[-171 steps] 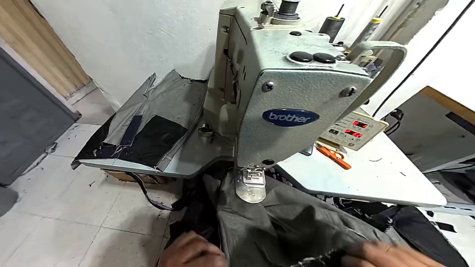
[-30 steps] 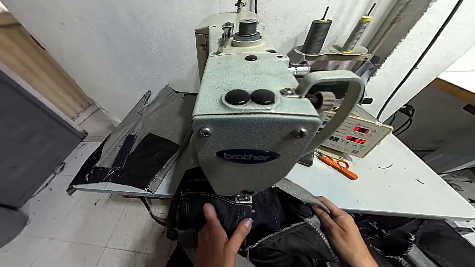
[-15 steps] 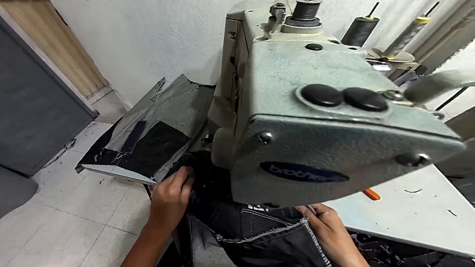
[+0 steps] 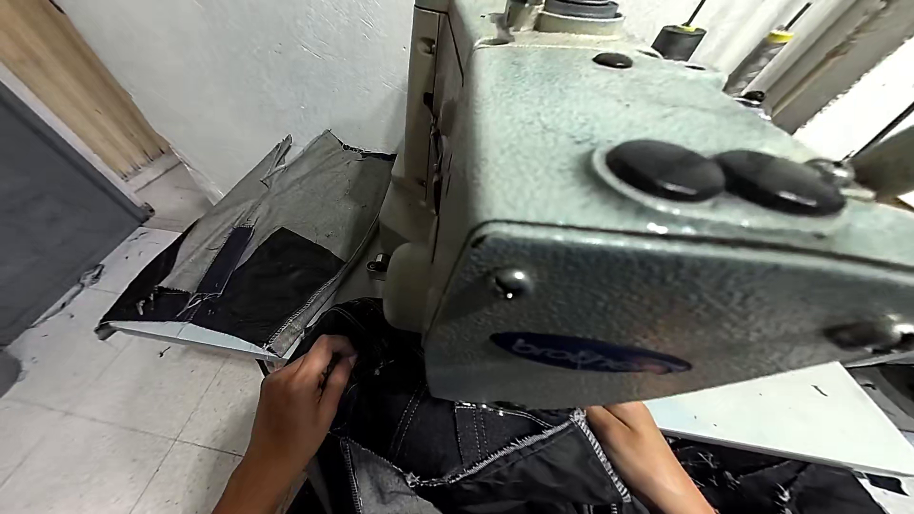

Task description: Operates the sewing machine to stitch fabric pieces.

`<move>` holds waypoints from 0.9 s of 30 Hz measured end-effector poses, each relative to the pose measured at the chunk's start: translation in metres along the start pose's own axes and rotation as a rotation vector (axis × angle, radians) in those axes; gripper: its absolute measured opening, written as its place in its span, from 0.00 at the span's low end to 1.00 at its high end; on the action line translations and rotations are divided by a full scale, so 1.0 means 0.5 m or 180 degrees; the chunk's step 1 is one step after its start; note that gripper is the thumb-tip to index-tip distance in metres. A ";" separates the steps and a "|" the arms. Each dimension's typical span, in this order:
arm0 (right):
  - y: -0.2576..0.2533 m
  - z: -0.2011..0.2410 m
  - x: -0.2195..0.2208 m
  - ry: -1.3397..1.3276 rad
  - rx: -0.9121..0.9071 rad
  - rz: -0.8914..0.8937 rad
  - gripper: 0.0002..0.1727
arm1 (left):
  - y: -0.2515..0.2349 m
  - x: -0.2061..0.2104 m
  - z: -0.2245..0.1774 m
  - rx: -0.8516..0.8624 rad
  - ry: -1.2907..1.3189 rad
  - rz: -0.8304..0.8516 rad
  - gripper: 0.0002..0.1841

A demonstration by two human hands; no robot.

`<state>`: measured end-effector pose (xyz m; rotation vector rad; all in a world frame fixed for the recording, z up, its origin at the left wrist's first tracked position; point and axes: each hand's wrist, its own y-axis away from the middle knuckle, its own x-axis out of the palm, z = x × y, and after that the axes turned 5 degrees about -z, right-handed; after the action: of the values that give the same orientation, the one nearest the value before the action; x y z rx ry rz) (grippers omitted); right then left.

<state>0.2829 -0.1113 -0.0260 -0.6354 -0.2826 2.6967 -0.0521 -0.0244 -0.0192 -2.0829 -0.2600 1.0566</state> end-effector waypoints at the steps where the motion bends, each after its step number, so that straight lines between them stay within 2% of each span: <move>1: 0.003 0.000 -0.001 0.0007 -0.0010 0.0006 0.12 | 0.001 -0.001 0.001 0.0017 0.0008 0.0022 0.14; 7: 0.016 0.035 -0.021 -0.0080 -0.0030 0.0358 0.10 | 0.002 -0.013 0.004 0.0217 -0.0239 0.0168 0.14; 8: 0.018 0.040 -0.029 -0.0039 -0.0088 0.0429 0.12 | 0.002 -0.019 -0.003 0.0180 -0.0389 0.0215 0.15; 11: 0.038 0.069 -0.069 0.0591 -0.0332 0.0415 0.29 | 0.001 -0.043 -0.042 -0.0082 -0.0782 0.0232 0.18; 12: 0.051 0.081 -0.082 0.0790 -0.0367 0.0318 0.29 | 0.002 -0.053 -0.059 -0.0139 -0.0732 0.0250 0.17; 14: 0.089 0.105 -0.106 0.0721 -0.0211 0.0290 0.23 | 0.006 -0.067 -0.090 -0.0172 -0.0329 0.0367 0.15; 15: 0.109 0.115 -0.114 0.0470 -0.0006 0.0514 0.20 | 0.009 -0.068 -0.104 -0.0179 -0.0088 0.0461 0.15; 17: 0.146 0.118 -0.111 -0.0059 0.0419 0.1143 0.22 | 0.016 -0.060 -0.127 -0.0247 0.0266 0.0726 0.16; 19: 0.171 0.095 -0.077 -0.0277 0.0497 0.1305 0.33 | 0.020 -0.050 -0.143 -0.0372 0.0351 0.1131 0.19; 22: 0.176 0.069 0.000 -0.0493 0.0417 0.0585 0.53 | 0.019 -0.042 -0.162 -0.0483 0.0368 0.1757 0.23; 25: 0.140 0.051 0.087 -0.0493 0.0283 -0.0253 0.68 | 0.027 -0.033 -0.175 -0.0423 0.0463 0.1837 0.24; 27: 0.116 0.053 0.134 -0.0637 0.0353 -0.0371 0.77 | 0.037 -0.022 -0.179 -0.0342 0.0466 0.1678 0.24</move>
<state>0.1977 -0.1420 -0.0444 -0.3074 -0.2116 2.6433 0.0059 -0.0913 0.0061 -2.3791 0.3322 1.1979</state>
